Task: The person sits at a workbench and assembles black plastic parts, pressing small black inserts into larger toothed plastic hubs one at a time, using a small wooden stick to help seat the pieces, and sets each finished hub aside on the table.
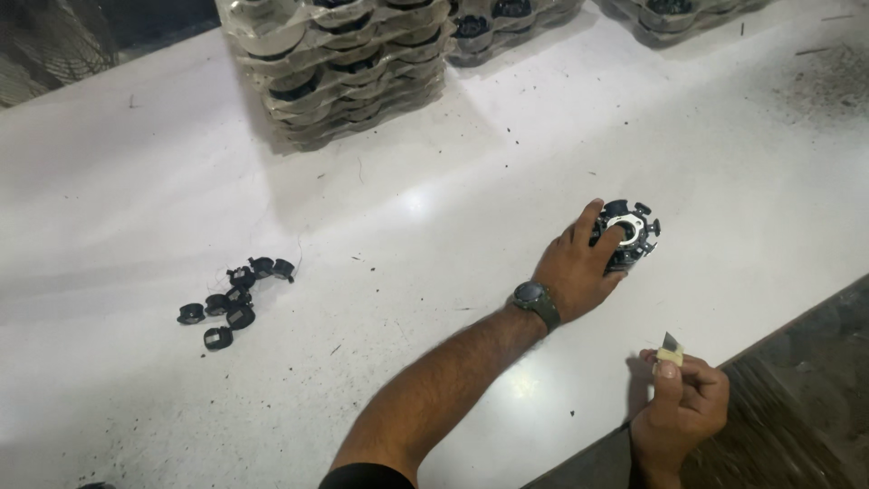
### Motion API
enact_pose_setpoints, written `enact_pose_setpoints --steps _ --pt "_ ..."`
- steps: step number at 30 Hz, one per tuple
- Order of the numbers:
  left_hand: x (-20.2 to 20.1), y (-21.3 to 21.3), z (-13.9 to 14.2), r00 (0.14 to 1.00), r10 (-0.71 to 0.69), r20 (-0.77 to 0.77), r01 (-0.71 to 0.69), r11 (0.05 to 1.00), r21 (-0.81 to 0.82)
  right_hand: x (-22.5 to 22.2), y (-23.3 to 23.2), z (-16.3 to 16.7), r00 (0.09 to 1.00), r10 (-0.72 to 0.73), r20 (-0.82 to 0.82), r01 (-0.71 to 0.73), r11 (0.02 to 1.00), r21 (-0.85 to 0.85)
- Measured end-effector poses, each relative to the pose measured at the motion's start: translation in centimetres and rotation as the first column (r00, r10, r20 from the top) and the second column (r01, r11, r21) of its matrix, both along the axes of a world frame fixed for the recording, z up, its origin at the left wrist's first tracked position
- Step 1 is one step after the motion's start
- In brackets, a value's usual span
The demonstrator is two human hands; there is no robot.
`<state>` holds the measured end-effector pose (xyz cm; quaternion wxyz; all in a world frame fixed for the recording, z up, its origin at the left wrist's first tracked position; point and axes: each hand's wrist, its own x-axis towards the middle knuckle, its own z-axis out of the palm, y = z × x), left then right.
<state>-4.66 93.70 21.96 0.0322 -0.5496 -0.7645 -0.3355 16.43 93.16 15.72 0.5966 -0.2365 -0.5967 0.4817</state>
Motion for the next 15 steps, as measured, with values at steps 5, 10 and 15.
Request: enact_pose_setpoints --steps 5,10,15 --pt "-0.6 2.6 1.7 1.000 -0.011 -0.020 0.011 1.000 -0.029 -1.1 -0.2 1.2 0.976 -0.047 0.211 0.049 0.999 -0.004" --pt "-1.1 1.6 2.7 0.991 0.063 -0.121 -0.071 0.995 -0.066 -1.8 -0.4 1.2 0.910 -0.074 0.407 0.094 0.995 -0.029" --pt "-1.3 -8.1 -0.1 0.990 -0.143 0.001 0.139 0.961 -0.239 -1.1 -0.3 0.9 0.887 -0.134 0.442 0.117 0.991 0.066"
